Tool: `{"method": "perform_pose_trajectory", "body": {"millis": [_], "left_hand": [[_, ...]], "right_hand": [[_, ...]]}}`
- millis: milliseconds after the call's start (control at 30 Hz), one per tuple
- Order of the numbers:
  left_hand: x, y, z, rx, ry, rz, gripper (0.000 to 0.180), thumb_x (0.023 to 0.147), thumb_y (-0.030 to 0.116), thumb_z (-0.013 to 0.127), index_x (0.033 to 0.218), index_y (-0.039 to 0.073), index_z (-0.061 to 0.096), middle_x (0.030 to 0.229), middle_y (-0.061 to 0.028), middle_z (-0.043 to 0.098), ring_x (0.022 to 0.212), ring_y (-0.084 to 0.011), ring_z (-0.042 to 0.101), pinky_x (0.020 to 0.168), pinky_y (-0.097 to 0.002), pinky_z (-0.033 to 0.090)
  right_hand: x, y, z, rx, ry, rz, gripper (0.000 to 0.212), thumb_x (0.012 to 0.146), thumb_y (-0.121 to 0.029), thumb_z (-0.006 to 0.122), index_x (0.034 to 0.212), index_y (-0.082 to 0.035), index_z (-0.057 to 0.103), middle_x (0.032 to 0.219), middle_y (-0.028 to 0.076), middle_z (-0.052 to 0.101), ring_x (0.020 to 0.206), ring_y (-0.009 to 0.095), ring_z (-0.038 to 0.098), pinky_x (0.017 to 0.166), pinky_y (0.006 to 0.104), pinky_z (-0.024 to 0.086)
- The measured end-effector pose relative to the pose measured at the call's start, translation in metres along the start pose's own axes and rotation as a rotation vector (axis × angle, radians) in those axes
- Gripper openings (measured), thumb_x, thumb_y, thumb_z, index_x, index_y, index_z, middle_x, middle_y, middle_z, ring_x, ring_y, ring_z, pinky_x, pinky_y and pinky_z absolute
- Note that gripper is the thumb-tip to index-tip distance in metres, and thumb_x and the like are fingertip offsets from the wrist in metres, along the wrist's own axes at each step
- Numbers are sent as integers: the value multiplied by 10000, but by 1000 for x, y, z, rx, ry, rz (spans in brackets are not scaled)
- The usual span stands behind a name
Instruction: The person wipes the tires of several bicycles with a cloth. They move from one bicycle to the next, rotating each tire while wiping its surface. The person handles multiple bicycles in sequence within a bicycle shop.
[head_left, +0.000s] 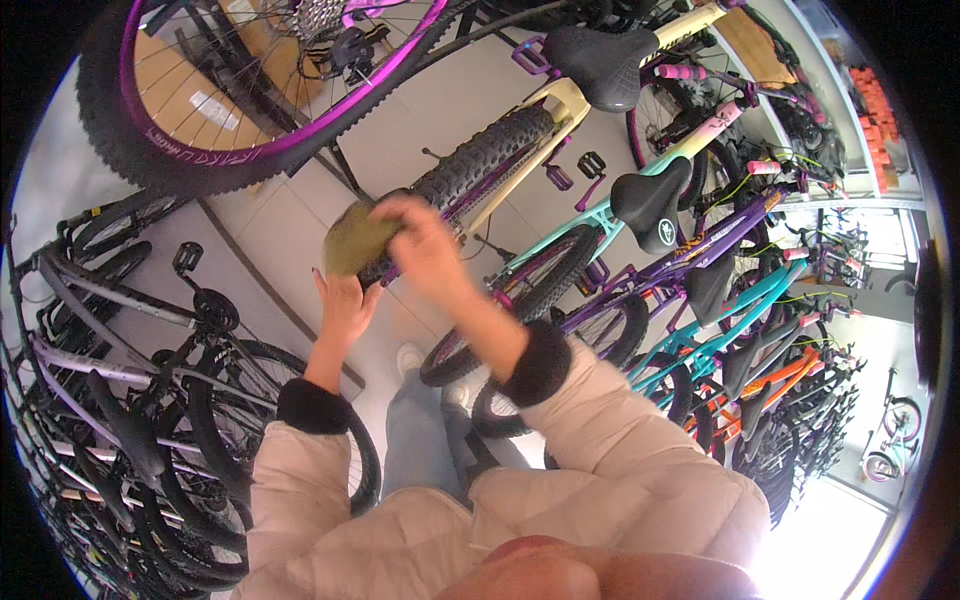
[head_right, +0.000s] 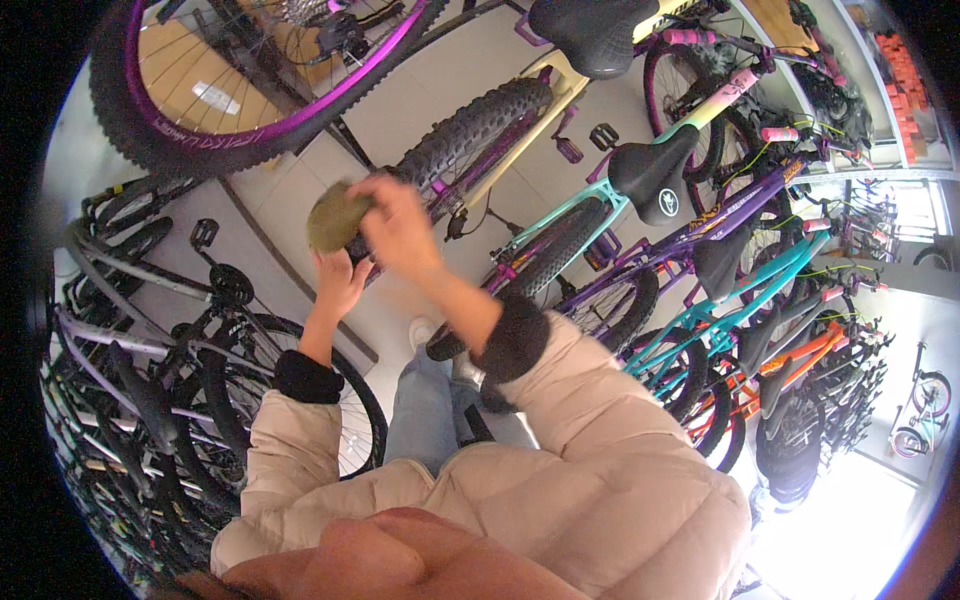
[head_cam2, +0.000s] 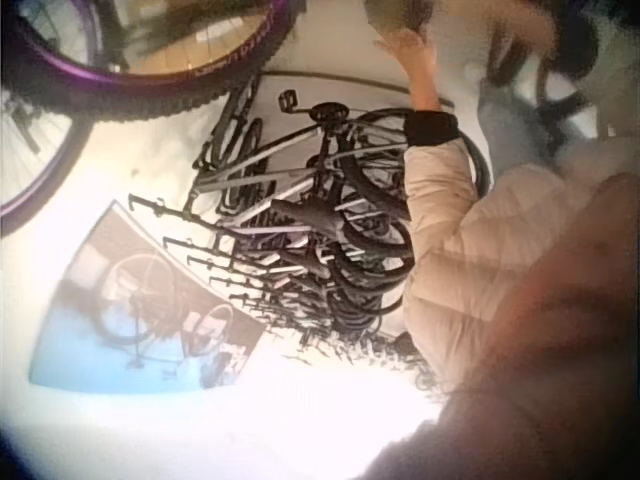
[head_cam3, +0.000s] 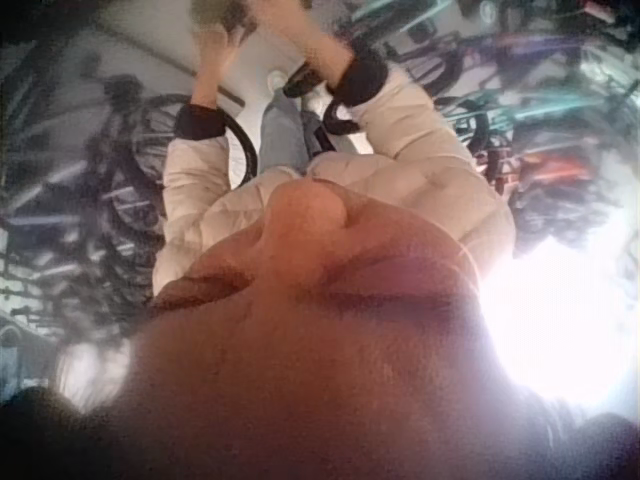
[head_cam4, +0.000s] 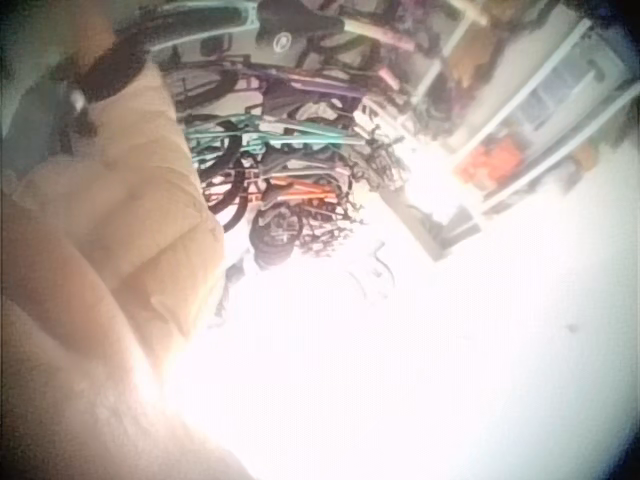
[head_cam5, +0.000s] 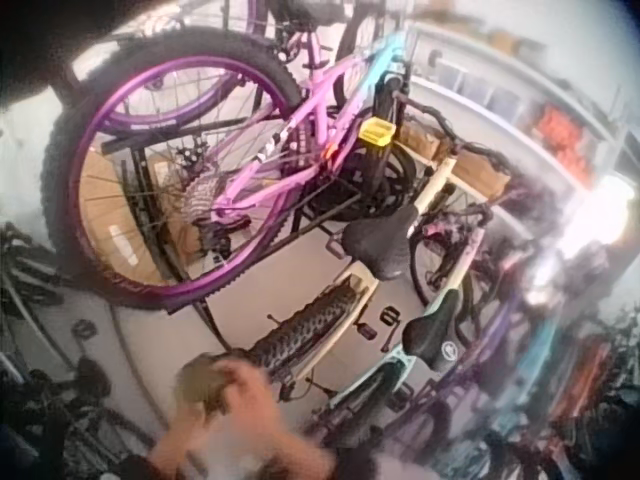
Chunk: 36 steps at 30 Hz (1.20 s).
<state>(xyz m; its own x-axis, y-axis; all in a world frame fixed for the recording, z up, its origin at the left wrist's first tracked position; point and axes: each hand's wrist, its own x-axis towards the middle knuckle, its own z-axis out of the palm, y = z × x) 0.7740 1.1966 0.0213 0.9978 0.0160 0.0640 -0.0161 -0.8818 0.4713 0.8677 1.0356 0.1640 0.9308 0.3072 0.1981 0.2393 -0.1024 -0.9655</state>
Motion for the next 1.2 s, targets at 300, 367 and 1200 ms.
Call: {"method": "perform_pose_trajectory", "body": {"millis": [300,367,1200], "left_hand": [[11,29,-28,-132,-24,-132,883,811,363,651,1443,11,145,1486,-203,219,1393,-373,180,1056,-649,123],[12,25,-25,-193,54,-67,914,790,372,673,1446,19,143,1492,-203,206,1393,-373,179,1052,-654,121],[-168,-57,95,-980,288,-468,600,742,6,477,1340,23,442,1358,-186,464,1327,-409,305,1093,-440,260]], "right_hand": [[102,49,-110,-867,219,-22,301,797,-146,485,1050,-151,648,1083,91,613,1050,327,456,937,399,385],[111,65,-109,-911,288,-20,290,806,-178,475,1032,-163,656,1079,80,617,1055,329,459,945,396,376],[-133,114,173,-1005,-615,-366,178,755,-203,553,887,-119,637,1003,43,600,975,215,529,772,414,410]]}}
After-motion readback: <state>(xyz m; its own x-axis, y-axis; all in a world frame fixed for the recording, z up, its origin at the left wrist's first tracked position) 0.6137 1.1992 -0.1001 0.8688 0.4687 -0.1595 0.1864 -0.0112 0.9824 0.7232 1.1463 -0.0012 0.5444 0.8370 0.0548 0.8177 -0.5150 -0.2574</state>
